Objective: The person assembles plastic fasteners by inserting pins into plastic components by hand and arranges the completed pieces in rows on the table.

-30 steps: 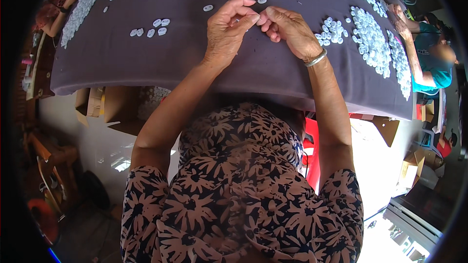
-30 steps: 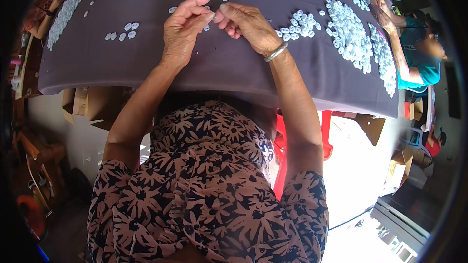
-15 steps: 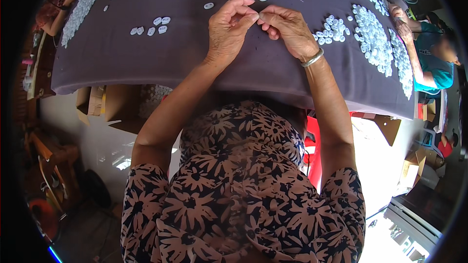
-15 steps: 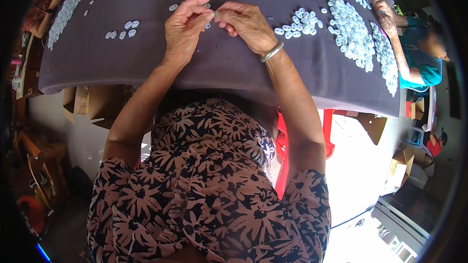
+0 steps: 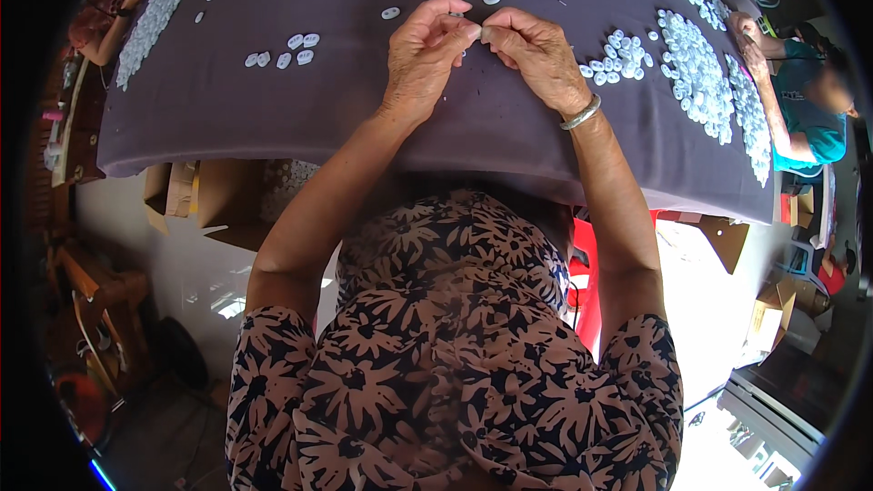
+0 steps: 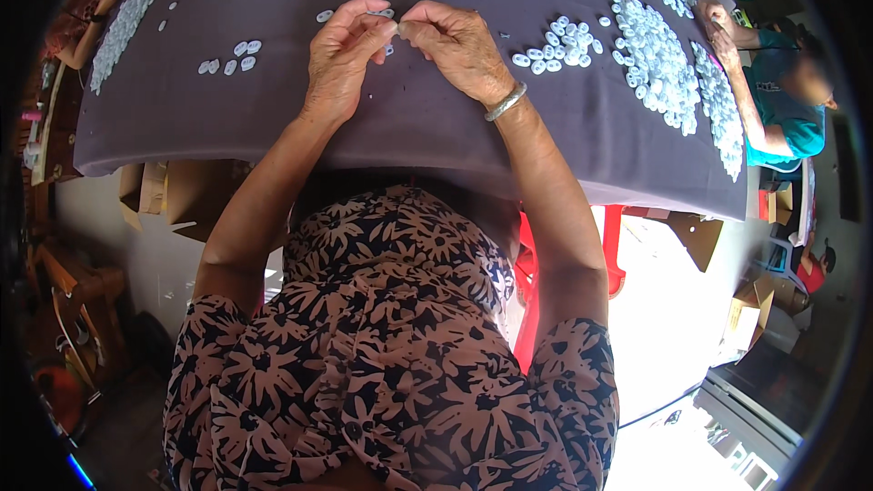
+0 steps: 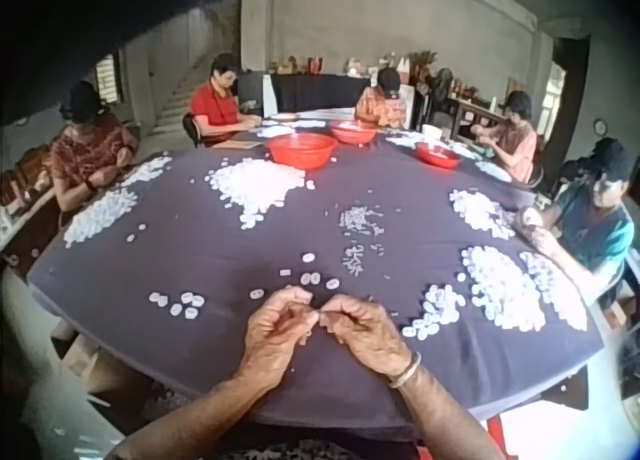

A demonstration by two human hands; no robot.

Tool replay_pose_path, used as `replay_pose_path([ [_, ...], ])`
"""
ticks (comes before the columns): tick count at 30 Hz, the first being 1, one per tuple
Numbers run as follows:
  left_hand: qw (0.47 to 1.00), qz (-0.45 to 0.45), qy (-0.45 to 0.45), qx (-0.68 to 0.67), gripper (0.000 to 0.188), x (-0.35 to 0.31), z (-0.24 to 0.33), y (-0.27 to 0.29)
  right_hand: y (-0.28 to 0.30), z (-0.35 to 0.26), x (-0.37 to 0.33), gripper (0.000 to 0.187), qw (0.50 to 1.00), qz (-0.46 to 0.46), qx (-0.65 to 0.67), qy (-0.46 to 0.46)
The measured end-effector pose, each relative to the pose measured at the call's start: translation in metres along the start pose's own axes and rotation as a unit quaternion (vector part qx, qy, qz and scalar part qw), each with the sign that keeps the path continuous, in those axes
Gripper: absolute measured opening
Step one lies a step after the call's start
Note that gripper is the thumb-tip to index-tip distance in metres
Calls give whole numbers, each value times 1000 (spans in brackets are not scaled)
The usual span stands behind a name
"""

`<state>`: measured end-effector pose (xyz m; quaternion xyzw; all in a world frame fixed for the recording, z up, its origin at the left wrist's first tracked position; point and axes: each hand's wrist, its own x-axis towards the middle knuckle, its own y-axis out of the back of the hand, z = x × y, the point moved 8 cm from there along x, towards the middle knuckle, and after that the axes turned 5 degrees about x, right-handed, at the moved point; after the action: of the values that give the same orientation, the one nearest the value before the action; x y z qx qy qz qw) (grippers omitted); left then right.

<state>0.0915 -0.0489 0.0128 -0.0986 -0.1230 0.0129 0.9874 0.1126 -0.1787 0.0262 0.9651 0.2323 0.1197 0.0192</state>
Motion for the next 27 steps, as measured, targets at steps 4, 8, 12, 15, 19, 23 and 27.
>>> replay_pose_path([
  [4, 999, -24, -16, -14, 29, 0, 4, -3, -3, 2, -2, 10, 993, -37, 101, -53],
  [8, 999, -11, -43, 21, 29, 0, 9, -2, 2, 7, -2, 12, 988, -5, 142, -64],
  [12, 998, -12, -54, 42, 27, 0, 9, -3, 5, 8, -2, 14, 991, 6, 120, -55],
  [15, 998, -7, -48, 42, 27, 0, 8, -2, 2, 8, -3, 14, 992, -7, 109, -69],
  [19, 998, -15, -44, 39, 27, 0, 6, -2, 1, 8, -2, 12, 990, 0, 122, -67],
  [23, 998, -23, -29, 57, 26, 0, 1, -4, 12, 6, -1, 11, 998, 49, 25, -10],
  [27, 996, -33, -32, 81, 25, -3, 4, -10, 26, 0, 1, 10, 993, 35, -103, 34],
])
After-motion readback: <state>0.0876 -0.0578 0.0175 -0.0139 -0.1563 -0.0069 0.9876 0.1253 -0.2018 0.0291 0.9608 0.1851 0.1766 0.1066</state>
